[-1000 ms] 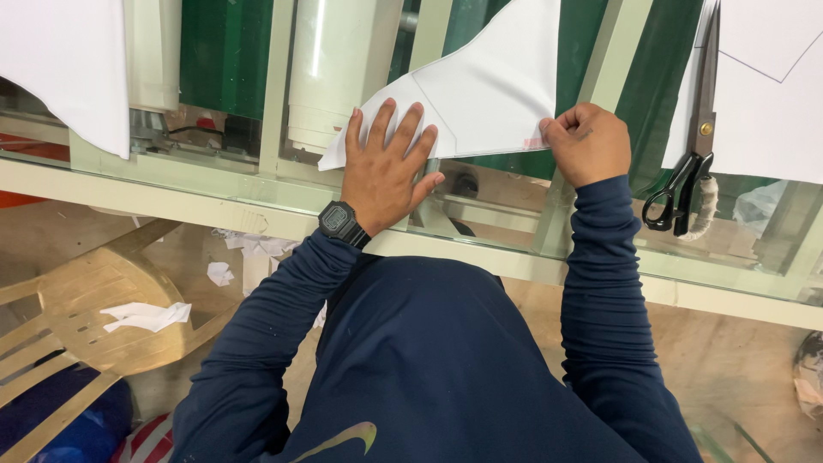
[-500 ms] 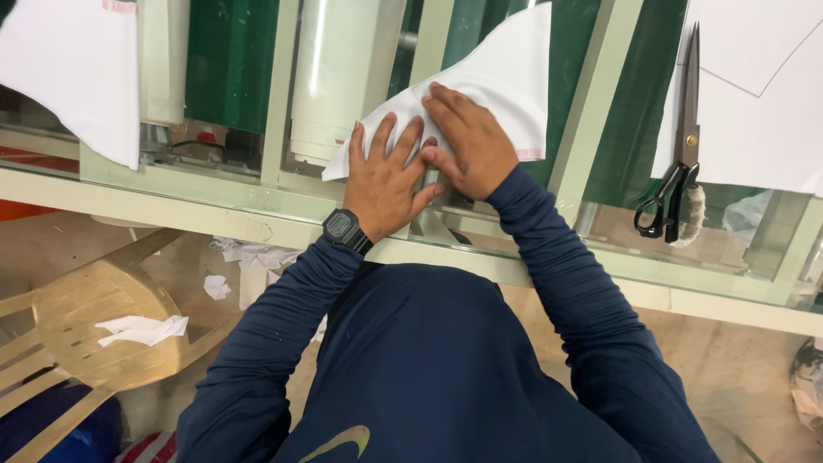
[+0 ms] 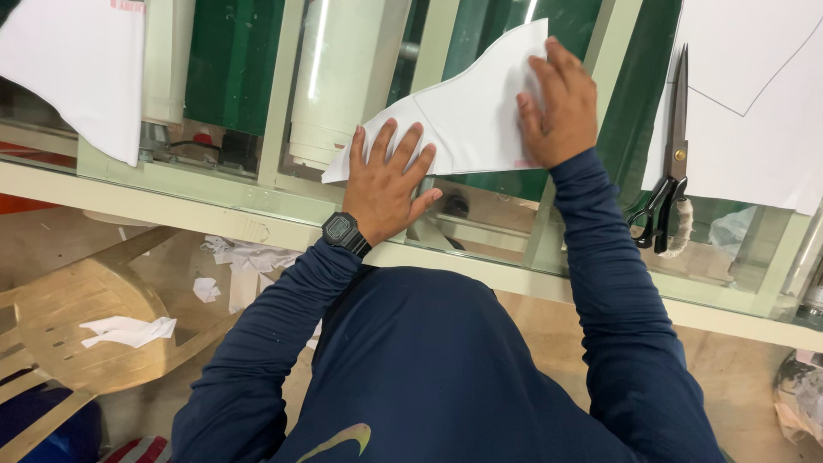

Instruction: The person uses shears to cut along drawn outlines on white paper sheets placed on a glass table. They repeatedly reposition the paper, cut along the lines, and set the cut pieces aside.

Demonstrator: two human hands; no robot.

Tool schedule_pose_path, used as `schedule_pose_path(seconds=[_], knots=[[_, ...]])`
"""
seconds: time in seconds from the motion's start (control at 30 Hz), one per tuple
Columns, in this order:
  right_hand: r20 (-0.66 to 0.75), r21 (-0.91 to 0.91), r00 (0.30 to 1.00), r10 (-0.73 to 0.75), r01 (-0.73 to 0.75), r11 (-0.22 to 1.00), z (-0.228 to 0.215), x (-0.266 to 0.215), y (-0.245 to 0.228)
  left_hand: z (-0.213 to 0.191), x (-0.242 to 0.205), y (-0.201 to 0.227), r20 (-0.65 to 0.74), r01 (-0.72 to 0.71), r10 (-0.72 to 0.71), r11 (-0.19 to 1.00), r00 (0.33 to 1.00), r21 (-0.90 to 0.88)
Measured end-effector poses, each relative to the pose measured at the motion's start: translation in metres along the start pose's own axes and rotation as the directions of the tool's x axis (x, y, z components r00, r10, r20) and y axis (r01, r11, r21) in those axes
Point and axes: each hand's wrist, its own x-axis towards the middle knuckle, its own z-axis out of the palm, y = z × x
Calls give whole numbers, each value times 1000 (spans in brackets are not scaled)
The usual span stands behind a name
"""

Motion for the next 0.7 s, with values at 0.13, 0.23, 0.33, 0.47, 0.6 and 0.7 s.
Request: schedule_pose_path(seconds=[0.13,0.23,0.33,0.47,0.6,0.7], knots=[[64,-13,997,-45,46,999,7,-7,-16,1,-1,0,17,-4,4,1000,1000,1],[59,-51,998,-20,23,998,8,-1,-17,1,-2,1,12,-3,3,1000,1000,4],[55,-40,999,-2,4,999,7,4,-13,0,-1,0,4,-5,5,1000,1000,6],[59,-56,998,14,-10,998,14,6,-8,2,-2,0,4,-4,4,1000,1000,12],[55,-104,998,-19,24,994,22,11,-6,2,-3,0,3,1,-1,1000,1000,5],[18,-104,999,-49,50,993,20,16,-5,2,-2,0,-2,0,0,1000,1000,4]])
